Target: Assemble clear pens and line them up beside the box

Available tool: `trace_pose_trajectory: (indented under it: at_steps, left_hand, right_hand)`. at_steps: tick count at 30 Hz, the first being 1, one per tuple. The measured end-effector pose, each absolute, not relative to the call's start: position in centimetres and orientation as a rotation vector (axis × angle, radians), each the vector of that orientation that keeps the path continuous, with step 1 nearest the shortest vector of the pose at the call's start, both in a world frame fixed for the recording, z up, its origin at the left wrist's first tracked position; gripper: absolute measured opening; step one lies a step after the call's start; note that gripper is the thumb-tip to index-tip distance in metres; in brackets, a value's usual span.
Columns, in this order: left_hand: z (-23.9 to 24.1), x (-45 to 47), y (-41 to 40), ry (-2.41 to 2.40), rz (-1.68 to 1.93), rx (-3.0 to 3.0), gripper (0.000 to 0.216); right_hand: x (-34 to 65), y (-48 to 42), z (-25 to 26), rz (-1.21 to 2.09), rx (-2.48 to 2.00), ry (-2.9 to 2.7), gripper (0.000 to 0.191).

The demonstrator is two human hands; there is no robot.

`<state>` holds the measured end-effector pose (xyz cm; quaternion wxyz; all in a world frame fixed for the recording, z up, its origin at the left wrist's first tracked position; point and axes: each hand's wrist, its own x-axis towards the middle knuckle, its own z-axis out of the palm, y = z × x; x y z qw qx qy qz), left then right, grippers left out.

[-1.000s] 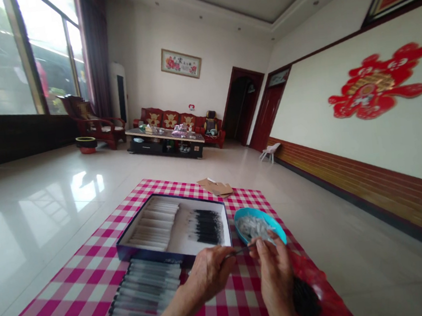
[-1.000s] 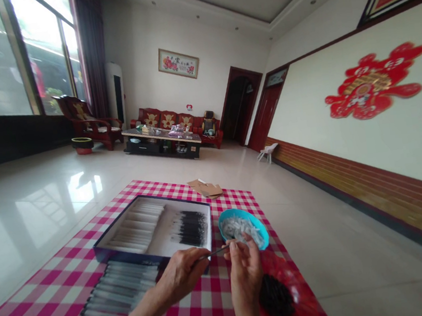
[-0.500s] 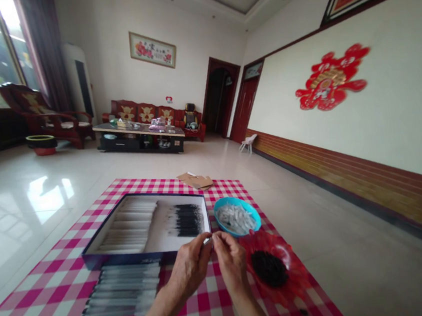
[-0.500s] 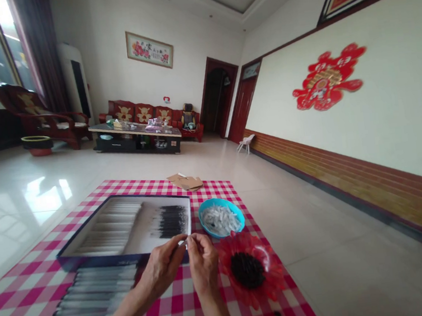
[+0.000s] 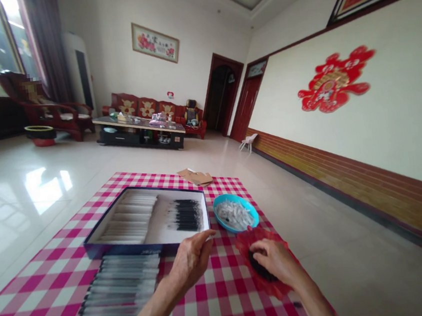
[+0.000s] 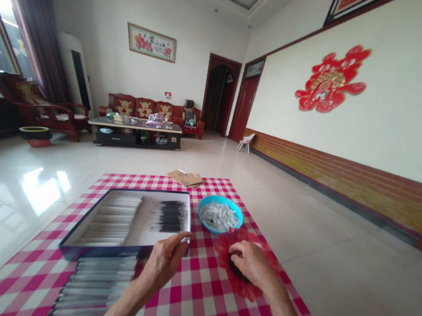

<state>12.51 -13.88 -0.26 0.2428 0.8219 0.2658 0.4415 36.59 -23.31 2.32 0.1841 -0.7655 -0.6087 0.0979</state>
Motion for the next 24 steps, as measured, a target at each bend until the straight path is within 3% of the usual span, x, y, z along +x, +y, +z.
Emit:
trace_pose_trajectory:
  at_steps: [7,18,21,24]
  left_hand:
    - [-0.7,12.5,-13.9,0.683,1.169,2.257,0.028]
    - [-0.4,12.6,-14.2,0.729,1.143,2.245,0.025]
    - [-0.3,12.7,-14.4,0.7,1.142,2.239,0.024]
    - [-0.2,12.7,-14.6,0.662,1.144,2.212,0.022]
  right_hand:
    - [36.8,-23.1,-0.3,0.191,-2.264,-1.83,0.022]
    - [37.1,-23.4,0.0,0.034,-2.229,-1.736,0.015]
    - [35.9,-23.4,1.2,0.2,-1.953,-1.463,0.014]
    - [33.1,-23.1,2.0,0.57,-1.6,-1.183,0.032]
